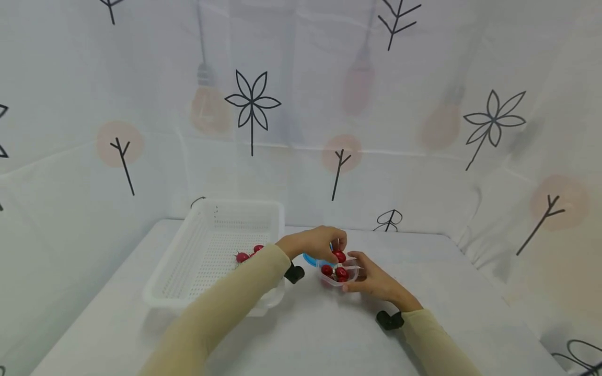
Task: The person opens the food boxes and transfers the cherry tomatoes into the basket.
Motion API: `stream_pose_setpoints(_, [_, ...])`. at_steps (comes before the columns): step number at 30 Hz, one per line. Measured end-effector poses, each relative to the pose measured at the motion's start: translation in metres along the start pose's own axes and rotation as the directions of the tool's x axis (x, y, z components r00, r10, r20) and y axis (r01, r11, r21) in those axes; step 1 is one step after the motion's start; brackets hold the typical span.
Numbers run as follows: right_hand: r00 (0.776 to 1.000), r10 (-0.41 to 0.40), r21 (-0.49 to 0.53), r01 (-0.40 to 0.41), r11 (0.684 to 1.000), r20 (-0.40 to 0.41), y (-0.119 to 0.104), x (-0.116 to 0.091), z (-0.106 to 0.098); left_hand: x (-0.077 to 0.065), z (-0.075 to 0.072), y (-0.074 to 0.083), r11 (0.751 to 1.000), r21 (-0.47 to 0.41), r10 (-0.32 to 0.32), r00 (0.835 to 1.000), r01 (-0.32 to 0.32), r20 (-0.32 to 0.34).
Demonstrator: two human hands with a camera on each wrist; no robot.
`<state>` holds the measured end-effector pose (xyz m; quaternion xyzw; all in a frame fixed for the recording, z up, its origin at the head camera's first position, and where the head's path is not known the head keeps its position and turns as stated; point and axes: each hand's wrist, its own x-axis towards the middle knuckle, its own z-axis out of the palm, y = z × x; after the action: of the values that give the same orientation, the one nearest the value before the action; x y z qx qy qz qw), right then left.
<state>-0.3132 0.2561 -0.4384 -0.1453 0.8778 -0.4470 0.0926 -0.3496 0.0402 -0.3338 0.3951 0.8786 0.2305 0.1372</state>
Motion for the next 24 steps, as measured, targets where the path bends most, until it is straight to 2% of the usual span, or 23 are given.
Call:
stream_pose_setpoints(6, [1.0,0.013,-0.011,-0.013,1.0,0.001,0.001,0.003,0.001,-0.025,-0.018,0.001,0.999,-0.045,0.017,0.999,-0.019,-0.046])
stream_pose_setpoints(14, [1.0,0.03,0.007,-0.03,1.0,-0.008,0.002,-0.002,0.001,-0.055,-0.03,-0.014,0.996,-0.088,0.009,0.997,-0.016,-0.081])
stream_pose_setpoints(21, [1.0,-0.004,-0.021,0.004,1.0,0.0,0.0,-0.002,0.002,-0.083,-0.041,-0.033,0.995,-0.09,-0.046,0.99,0.034,-0.131])
stream_pose_setpoints(24, [1.0,-0.01,-0.03,0.01,1.0,-0.007,0.0,-0.002,0.001,-0.091,-0.044,-0.042,0.996,-0.075,-0.069,0.985,0.058,-0.156])
